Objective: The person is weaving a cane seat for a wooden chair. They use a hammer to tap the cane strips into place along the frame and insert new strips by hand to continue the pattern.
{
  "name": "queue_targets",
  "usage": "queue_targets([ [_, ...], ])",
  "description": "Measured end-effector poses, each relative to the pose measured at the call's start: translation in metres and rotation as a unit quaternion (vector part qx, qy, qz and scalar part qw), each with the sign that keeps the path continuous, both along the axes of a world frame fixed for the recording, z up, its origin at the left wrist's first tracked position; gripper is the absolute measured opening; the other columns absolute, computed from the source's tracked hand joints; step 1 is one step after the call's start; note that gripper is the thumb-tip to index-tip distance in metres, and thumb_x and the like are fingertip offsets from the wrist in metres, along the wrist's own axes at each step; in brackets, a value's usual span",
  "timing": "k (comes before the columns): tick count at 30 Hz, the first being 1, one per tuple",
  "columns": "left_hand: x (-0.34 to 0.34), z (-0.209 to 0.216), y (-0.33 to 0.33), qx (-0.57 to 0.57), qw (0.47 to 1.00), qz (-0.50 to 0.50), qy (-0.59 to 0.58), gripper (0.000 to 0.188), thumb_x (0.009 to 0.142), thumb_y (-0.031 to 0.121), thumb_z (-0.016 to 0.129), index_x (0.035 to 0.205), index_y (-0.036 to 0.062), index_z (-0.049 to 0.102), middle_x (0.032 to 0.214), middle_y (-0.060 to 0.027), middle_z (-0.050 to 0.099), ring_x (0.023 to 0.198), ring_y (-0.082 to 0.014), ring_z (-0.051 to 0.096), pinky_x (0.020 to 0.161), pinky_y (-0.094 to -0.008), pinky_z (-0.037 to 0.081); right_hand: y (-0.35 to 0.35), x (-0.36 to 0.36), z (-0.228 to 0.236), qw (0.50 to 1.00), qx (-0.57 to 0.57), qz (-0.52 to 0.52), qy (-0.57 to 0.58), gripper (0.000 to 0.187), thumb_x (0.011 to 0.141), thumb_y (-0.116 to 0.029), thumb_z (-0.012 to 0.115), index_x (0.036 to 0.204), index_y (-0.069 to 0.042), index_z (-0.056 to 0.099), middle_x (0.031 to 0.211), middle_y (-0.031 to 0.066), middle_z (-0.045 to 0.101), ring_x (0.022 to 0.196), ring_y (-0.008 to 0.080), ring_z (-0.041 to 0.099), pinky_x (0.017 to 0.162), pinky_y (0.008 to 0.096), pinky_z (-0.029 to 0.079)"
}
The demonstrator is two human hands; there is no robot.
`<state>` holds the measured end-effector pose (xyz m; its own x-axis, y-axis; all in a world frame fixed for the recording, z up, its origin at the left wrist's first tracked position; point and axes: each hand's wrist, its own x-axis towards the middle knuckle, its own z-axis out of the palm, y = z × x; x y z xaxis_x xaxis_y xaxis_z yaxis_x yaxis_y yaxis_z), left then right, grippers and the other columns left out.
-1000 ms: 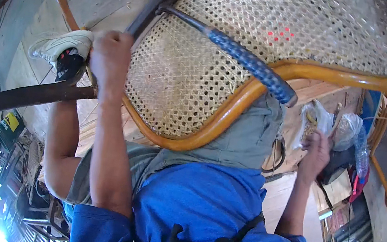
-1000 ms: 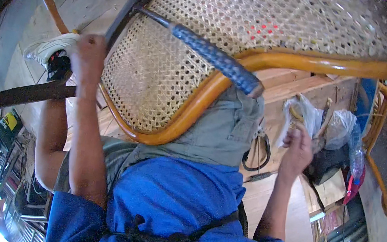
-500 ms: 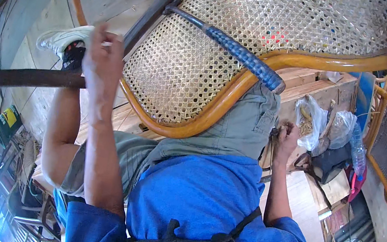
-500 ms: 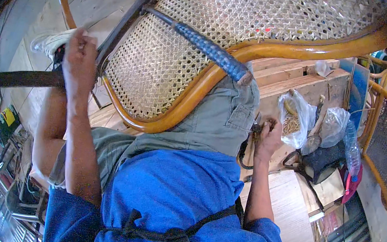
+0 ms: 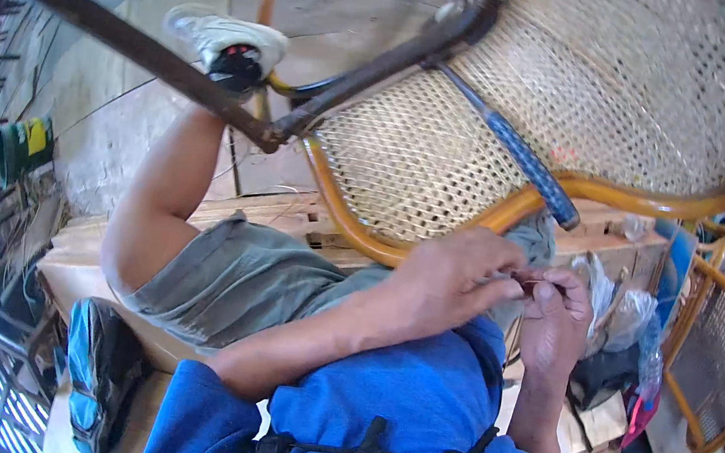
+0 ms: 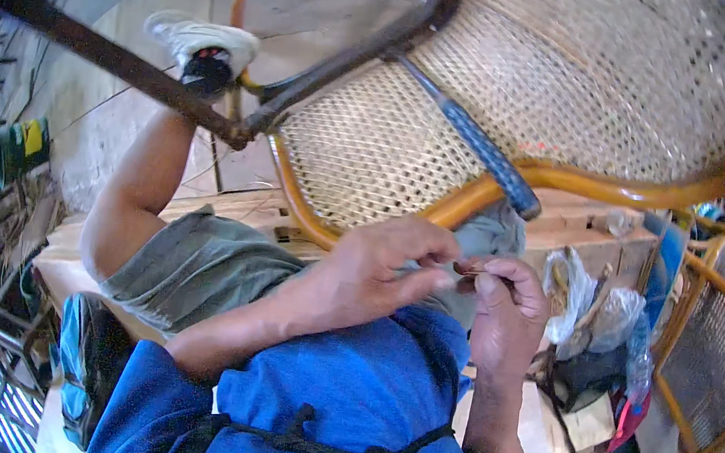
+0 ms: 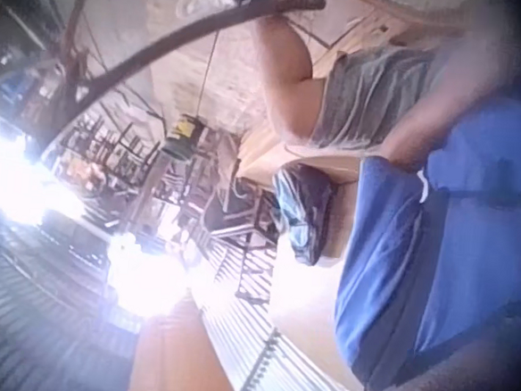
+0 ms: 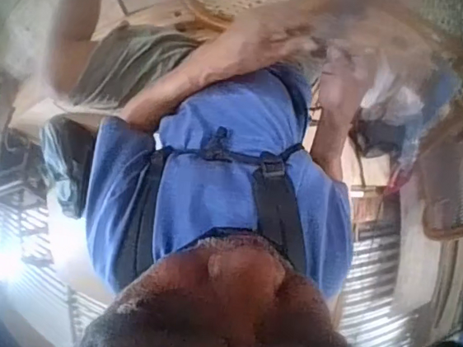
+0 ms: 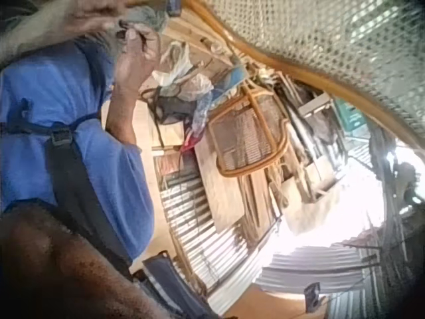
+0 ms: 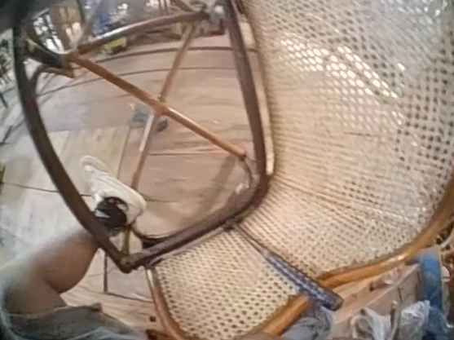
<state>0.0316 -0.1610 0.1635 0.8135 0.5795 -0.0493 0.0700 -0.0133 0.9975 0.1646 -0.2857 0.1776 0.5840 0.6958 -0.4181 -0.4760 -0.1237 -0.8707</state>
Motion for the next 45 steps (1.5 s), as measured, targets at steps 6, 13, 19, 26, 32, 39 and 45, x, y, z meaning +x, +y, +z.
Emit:
queue_targets([
  [6, -0.020, -0.002, 0.006, 0.026, 0.999, 0.039, -0.004, 0.015, 0.081, 0.008, 0.064, 0.094, 0.0034, 0.060, 0.085, -0.0123, 0.060, 0.081, -0.0280, 0.061, 0.071, -0.0364, 0.049, 0.020, -0.021, -0.007, 0.998, 0.012, 0.036, 0.045, 0.012, 0.082, 0.003, 0.061, 0.094, 0.001, 0.061, 0.094, 0.0104, 0.062, 0.081, 0.0160, 0.060, 0.071, 0.0294, 0.050],
  [13, -0.032, -0.023, 0.006, 0.082, 0.993, 0.083, -0.014, 0.015, 0.078, 0.006, 0.064, 0.092, 0.0029, 0.059, 0.083, -0.0126, 0.059, 0.080, -0.0305, 0.059, 0.070, -0.0378, 0.048, 0.032, -0.031, -0.013, 0.996, -0.015, 0.070, 0.051, 0.013, 0.083, -0.001, 0.063, 0.096, 0.000, 0.061, 0.093, 0.0076, 0.062, 0.079, 0.0138, 0.058, 0.070, 0.0272, 0.049],
  [19, -0.034, -0.024, 0.015, 0.113, 0.989, 0.090, -0.009, 0.013, 0.077, 0.005, 0.065, 0.089, 0.0033, 0.061, 0.083, -0.0108, 0.060, 0.081, -0.0297, 0.059, 0.071, -0.0384, 0.048, 0.042, -0.032, -0.017, 0.991, -0.020, 0.089, 0.096, 0.015, 0.086, -0.011, 0.064, 0.095, -0.003, 0.056, 0.087, 0.0053, 0.059, 0.073, 0.0126, 0.057, 0.066, 0.0264, 0.048],
  [26, -0.041, -0.044, 0.016, 0.099, 0.992, 0.063, -0.036, 0.012, 0.077, 0.010, 0.067, 0.086, 0.0063, 0.061, 0.080, -0.0085, 0.060, 0.081, -0.0287, 0.060, 0.072, -0.0382, 0.048, 0.050, -0.011, -0.020, 0.931, -0.080, 0.216, 0.284, 0.020, 0.086, -0.019, 0.064, 0.086, -0.006, 0.050, 0.077, 0.0036, 0.050, 0.062, 0.0141, 0.049, 0.058, 0.0317, 0.046],
  [32, -0.051, -0.056, 0.021, 0.058, 0.993, 0.104, 0.003, 0.012, 0.078, 0.015, 0.066, 0.085, 0.0064, 0.061, 0.081, -0.0116, 0.061, 0.081, -0.0309, 0.059, 0.074, -0.0395, 0.047, 0.090, 0.009, -0.037, 0.871, -0.143, 0.374, 0.286, 0.021, 0.084, -0.020, 0.066, 0.083, -0.006, 0.051, 0.079, 0.0046, 0.050, 0.062, 0.0144, 0.048, 0.059, 0.0327, 0.046],
  [39, -0.068, -0.101, 0.077, 0.173, 0.885, 0.259, 0.347, 0.018, 0.082, 0.018, 0.057, 0.093, 0.0061, 0.064, 0.087, -0.0138, 0.061, 0.087, -0.0335, 0.058, 0.077, -0.0432, 0.048, 0.191, -0.026, -0.087, 0.861, -0.211, 0.428, -0.176, 0.012, 0.087, -0.015, 0.059, 0.084, -0.004, 0.061, 0.070, -0.0002, 0.058, 0.062, 0.0072, 0.052, 0.055, 0.0227, 0.043],
  [45, -0.086, -0.158, 0.124, 0.258, 0.806, 0.247, 0.472, 0.012, 0.077, 0.017, 0.061, 0.084, 0.0083, 0.066, 0.091, -0.0121, 0.061, 0.090, -0.0288, 0.058, 0.077, -0.0426, 0.046, 0.246, -0.044, -0.174, 0.841, -0.122, 0.428, -0.307, 0.015, 0.084, -0.014, 0.061, 0.092, -0.002, 0.064, 0.073, 0.0029, 0.063, 0.065, 0.0088, 0.057, 0.061, 0.0236, 0.046],
])
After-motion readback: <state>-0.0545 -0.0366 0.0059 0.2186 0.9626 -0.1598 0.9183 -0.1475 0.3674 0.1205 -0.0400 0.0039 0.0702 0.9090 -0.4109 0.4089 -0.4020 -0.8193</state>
